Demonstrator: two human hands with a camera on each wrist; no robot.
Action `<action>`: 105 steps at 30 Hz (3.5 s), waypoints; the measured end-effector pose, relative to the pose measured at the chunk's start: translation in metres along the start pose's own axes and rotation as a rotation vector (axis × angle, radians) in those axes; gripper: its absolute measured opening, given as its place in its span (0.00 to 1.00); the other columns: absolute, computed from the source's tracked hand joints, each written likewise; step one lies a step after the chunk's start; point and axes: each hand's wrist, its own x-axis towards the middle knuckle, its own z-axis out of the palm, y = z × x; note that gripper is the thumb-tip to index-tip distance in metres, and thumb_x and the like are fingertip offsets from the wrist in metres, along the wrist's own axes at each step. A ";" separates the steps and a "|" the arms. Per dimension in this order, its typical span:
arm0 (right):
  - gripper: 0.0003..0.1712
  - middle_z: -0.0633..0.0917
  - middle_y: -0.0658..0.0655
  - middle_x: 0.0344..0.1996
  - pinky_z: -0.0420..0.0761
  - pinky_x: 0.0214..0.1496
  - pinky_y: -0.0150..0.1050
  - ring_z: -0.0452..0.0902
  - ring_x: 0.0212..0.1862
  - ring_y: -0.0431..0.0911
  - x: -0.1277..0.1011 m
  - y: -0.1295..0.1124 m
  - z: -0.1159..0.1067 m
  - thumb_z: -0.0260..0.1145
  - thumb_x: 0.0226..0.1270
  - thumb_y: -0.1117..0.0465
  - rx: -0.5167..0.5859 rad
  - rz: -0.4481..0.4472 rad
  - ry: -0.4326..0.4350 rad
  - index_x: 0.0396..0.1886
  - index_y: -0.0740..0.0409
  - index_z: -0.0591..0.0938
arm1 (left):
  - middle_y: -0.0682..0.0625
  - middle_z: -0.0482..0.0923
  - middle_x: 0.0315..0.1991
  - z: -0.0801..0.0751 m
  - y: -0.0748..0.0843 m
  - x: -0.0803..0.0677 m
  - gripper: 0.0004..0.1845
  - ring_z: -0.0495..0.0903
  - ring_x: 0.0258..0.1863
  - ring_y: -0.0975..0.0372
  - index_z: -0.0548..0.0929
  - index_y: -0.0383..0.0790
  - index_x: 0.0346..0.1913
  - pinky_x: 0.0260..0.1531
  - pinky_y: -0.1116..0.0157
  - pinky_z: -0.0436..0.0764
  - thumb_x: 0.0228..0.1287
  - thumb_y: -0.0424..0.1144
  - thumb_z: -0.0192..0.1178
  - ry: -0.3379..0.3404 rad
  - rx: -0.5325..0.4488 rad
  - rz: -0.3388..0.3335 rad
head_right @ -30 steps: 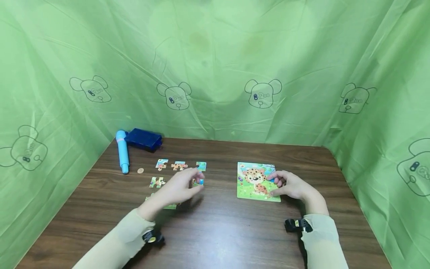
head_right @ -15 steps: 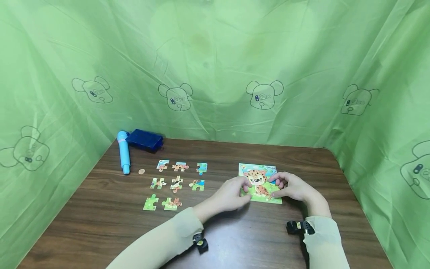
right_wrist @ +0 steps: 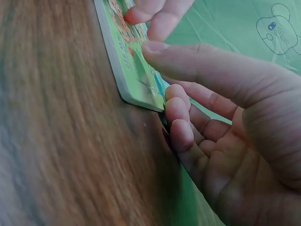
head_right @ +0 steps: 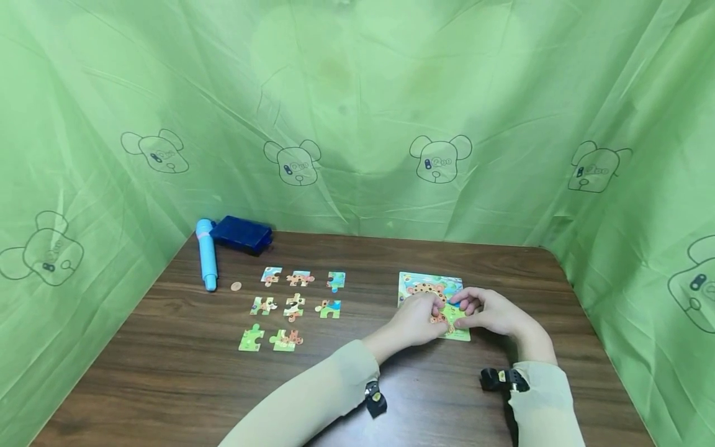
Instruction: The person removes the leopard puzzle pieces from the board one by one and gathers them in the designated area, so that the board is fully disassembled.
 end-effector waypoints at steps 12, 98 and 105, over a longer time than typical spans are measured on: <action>0.35 0.83 0.66 0.49 0.81 0.42 0.33 0.80 0.40 0.41 -0.003 0.006 -0.005 0.82 0.64 0.68 0.021 0.014 0.083 0.68 0.73 0.78 | 0.62 0.84 0.58 -0.013 0.015 -0.007 0.29 0.77 0.58 0.67 0.86 0.58 0.68 0.53 0.64 0.73 0.66 0.60 0.74 -0.091 0.057 -0.048; 0.43 0.77 0.70 0.61 0.82 0.47 0.34 0.81 0.47 0.45 -0.005 0.006 -0.004 0.80 0.66 0.69 0.078 0.161 0.075 0.78 0.70 0.72 | 0.58 0.87 0.41 -0.155 -0.087 -0.094 0.13 0.82 0.32 0.68 0.79 0.50 0.55 0.38 0.65 0.83 0.74 0.35 0.69 -0.009 -0.352 0.118; 0.43 0.77 0.70 0.61 0.82 0.47 0.34 0.81 0.47 0.46 -0.005 0.001 -0.003 0.80 0.66 0.68 0.068 0.169 0.077 0.78 0.70 0.72 | 0.58 0.89 0.38 -0.180 -0.114 -0.117 0.12 0.81 0.27 0.66 0.78 0.48 0.52 0.32 0.64 0.80 0.73 0.34 0.69 -0.024 -0.374 0.056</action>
